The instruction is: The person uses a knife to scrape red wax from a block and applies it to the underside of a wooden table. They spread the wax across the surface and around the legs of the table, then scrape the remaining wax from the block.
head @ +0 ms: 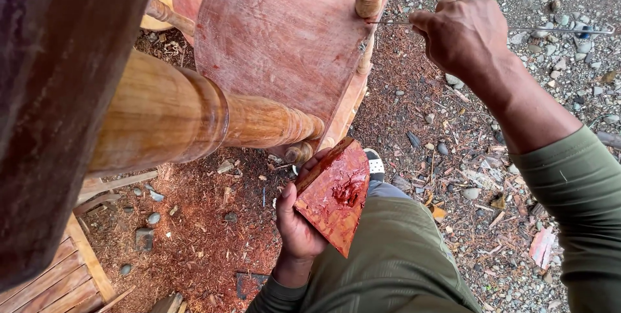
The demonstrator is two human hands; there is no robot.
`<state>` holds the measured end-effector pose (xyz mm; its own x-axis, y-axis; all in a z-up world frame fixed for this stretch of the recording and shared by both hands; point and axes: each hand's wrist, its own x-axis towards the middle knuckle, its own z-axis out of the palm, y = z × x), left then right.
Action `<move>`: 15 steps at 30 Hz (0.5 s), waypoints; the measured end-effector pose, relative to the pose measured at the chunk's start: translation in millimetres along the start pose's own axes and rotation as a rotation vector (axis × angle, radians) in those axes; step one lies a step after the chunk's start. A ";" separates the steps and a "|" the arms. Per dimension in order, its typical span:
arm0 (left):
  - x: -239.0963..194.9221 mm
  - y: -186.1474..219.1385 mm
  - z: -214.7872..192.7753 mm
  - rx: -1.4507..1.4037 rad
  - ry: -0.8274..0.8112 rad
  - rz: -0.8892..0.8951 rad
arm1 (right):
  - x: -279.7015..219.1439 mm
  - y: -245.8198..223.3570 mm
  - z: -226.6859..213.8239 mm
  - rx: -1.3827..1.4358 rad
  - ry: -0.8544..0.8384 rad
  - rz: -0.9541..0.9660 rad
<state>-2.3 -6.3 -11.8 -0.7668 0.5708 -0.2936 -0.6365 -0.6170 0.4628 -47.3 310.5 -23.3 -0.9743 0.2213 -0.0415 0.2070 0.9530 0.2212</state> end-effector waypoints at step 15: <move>10.9 -0.3 19.2 -0.317 0.145 -0.430 | -143.8 -15.5 -11.0 1.323 0.108 -0.289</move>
<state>-8.9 10.5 1.0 -0.4213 0.7406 -0.5234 -0.8714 -0.4905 0.0075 88.6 261.6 -10.0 -0.9864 0.0225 0.1630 -0.1347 0.4590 -0.8782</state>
